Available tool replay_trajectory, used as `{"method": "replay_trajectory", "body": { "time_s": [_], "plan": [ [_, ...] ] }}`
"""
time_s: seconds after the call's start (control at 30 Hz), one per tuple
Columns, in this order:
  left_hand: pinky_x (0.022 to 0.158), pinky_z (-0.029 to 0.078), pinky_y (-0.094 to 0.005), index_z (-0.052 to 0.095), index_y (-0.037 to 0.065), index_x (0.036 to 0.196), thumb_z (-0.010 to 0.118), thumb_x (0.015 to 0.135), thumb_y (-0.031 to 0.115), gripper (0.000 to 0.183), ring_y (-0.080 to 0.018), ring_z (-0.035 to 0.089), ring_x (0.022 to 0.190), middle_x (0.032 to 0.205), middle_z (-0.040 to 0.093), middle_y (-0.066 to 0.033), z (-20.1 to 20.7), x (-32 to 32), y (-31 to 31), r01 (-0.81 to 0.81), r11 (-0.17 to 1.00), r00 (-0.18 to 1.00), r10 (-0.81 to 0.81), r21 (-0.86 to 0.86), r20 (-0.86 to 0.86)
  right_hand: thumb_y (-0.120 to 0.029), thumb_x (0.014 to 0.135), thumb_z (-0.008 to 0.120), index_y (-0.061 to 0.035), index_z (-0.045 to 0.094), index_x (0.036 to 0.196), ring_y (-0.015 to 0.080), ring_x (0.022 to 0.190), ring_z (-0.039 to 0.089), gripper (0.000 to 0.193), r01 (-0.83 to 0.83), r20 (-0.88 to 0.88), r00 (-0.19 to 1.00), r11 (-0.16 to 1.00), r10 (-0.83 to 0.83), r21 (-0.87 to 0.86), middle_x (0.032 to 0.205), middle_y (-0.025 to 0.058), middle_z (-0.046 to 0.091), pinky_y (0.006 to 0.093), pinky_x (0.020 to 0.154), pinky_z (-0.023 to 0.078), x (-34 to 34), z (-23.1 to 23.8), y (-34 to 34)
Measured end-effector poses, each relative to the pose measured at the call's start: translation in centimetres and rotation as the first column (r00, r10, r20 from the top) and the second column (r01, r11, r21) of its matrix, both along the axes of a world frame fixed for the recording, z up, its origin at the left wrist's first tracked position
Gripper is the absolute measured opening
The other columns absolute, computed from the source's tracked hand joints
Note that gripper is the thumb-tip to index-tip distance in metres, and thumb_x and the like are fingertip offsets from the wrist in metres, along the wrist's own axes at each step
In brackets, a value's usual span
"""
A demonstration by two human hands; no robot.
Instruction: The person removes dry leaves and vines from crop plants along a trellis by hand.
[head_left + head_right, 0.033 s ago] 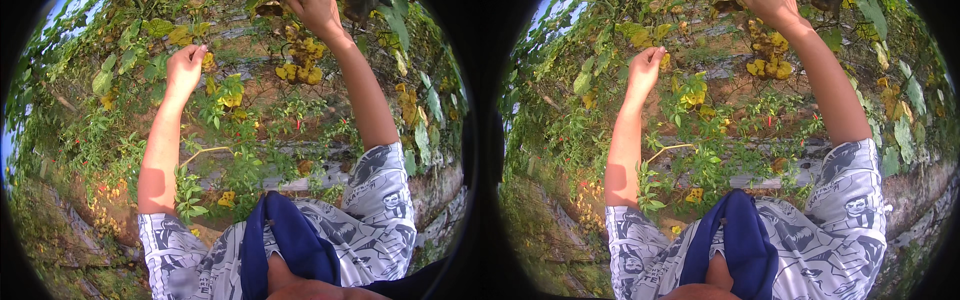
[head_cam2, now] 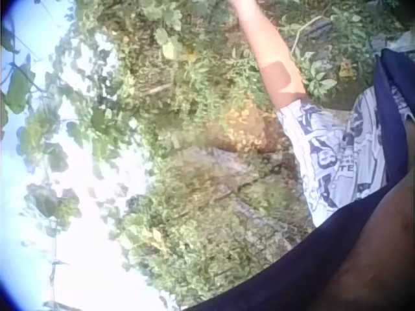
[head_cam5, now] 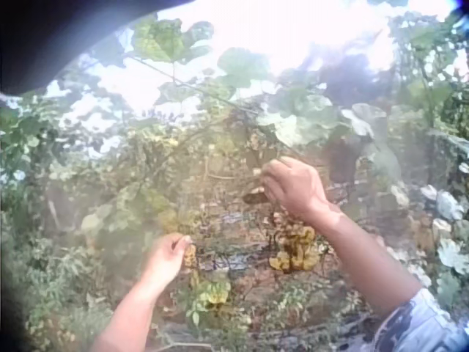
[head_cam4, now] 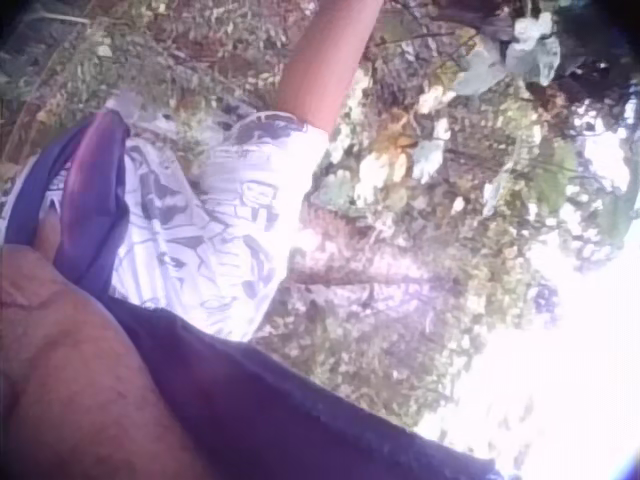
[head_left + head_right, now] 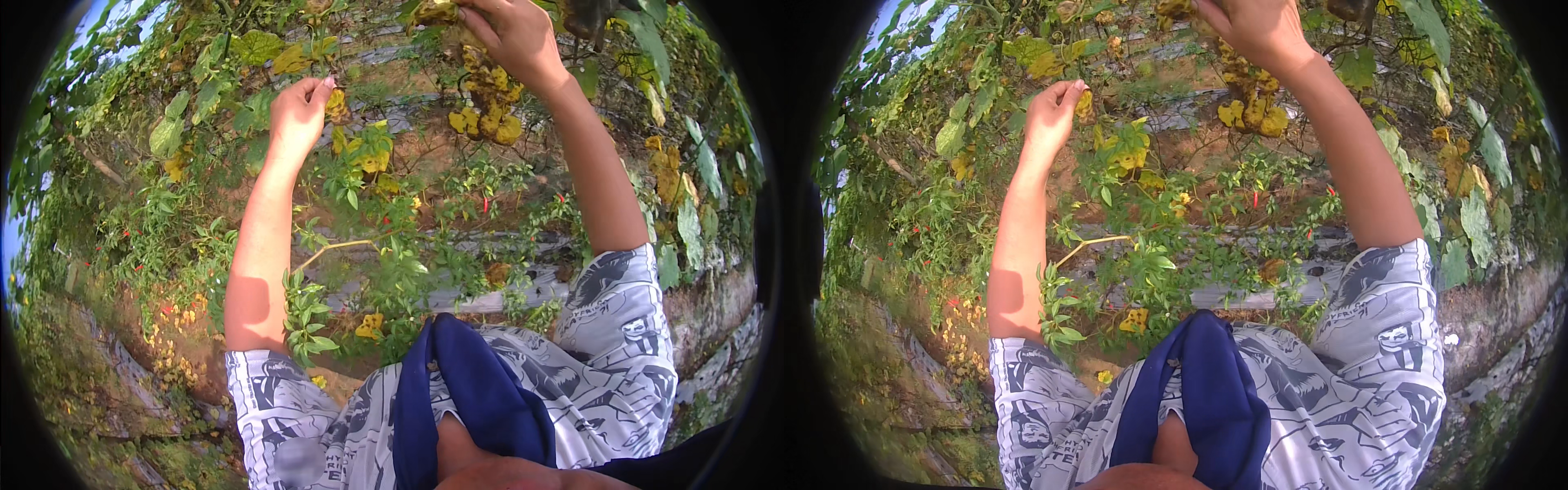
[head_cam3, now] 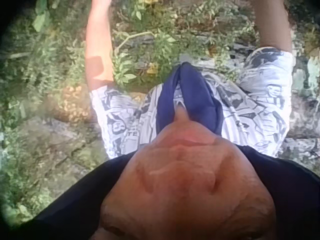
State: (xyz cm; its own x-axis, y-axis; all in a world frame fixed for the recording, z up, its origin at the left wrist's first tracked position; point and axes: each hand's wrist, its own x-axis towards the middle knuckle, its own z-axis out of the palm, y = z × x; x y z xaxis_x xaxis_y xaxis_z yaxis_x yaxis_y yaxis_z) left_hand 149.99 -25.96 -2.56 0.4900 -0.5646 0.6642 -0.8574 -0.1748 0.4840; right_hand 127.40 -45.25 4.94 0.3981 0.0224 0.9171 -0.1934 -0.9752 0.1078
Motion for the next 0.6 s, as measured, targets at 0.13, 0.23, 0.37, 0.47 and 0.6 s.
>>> {"method": "replay_trajectory", "body": {
  "time_s": [0.13, 0.23, 0.37, 0.47, 0.6],
  "plan": [
    [0.073, 0.046, -0.0338, 0.064, 0.003, 0.104, 0.064, 0.085, 0.025, 0.029, -0.0196, 0.059, 0.079, 0.087, 0.064, -0.0084, -1.1, -0.2, 0.4, -0.002, 0.987, 0.995, -0.014, -0.163, -0.096, -0.021, 0.077, 0.069, -0.0117, 0.063, 0.104, 0.026, 0.091, 0.059, 0.03, -0.101, -0.452, 0.879, 0.986, 0.15, 0.131, 0.094, 0.0072, 0.062, 0.0392, 0.075, 0.048, -5.7, -8.3, 5.6],
    [0.085, 0.045, -0.0374, 0.061, 0.005, 0.11, 0.066, 0.083, 0.017, 0.029, -0.0248, 0.056, 0.101, 0.11, 0.058, -0.0109, -1.1, -3.2, 0.2, -0.017, 0.974, 0.999, 0.028, -0.224, 0.045, -0.024, 0.077, 0.07, -0.0122, 0.061, 0.114, 0.0288, 0.103, 0.055, 0.04, -0.034, -0.631, 0.706, 0.905, 0.323, 0.425, 0.108, 0.0108, 0.061, 0.039, 0.087, 0.046, -8.7, -13.6, 5.5],
    [0.086, 0.046, -0.0353, 0.061, 0.0, 0.103, 0.062, 0.084, 0.011, 0.022, -0.0249, 0.058, 0.1, 0.105, 0.059, -0.0137, -0.1, -7.1, -2.1, 0.135, 0.991, 0.872, -0.119, 0.0, 0.475, -0.021, 0.079, 0.07, -0.0065, 0.059, 0.118, 0.03, 0.103, 0.057, 0.043, 0.129, -0.29, 0.957, 0.862, 0.022, 0.491, 0.114, 0.014, 0.06, 0.0399, 0.088, 0.046, -9.4, -15.0, 0.9],
    [0.087, 0.046, -0.0352, 0.059, 0.0, 0.109, 0.059, 0.087, 0.016, 0.027, -0.0257, 0.06, 0.097, 0.109, 0.059, -0.0143, 0.6, -7.9, -4.9, 0.236, 0.968, 0.932, -0.25, 0.086, 0.261, -0.025, 0.084, 0.065, -0.0012, 0.06, 0.115, 0.0268, 0.102, 0.059, 0.039, -0.101, 0.093, 0.995, 0.59, 0.045, 0.801, 0.112, 0.015, 0.061, 0.037, 0.086, 0.047, -6.0, -13.1, -1.6],
    [0.094, 0.042, -0.0324, 0.048, -0.001, 0.125, 0.053, 0.093, 0.024, 0.042, -0.0227, 0.056, 0.107, 0.118, 0.058, -0.0147, 1.7, -7.2, -10.2, 0.155, 0.983, 0.988, -0.153, 0.1, -0.036, -0.048, 0.093, 0.044, -0.0004, 0.044, 0.13, 0.0274, 0.114, 0.052, 0.06, -0.432, 0.416, 0.886, 0.04, 0.203, 0.901, 0.129, 0.0186, 0.05, 0.0443, 0.095, 0.04, -1.5, -13.5, -3.0]
  ]
}}
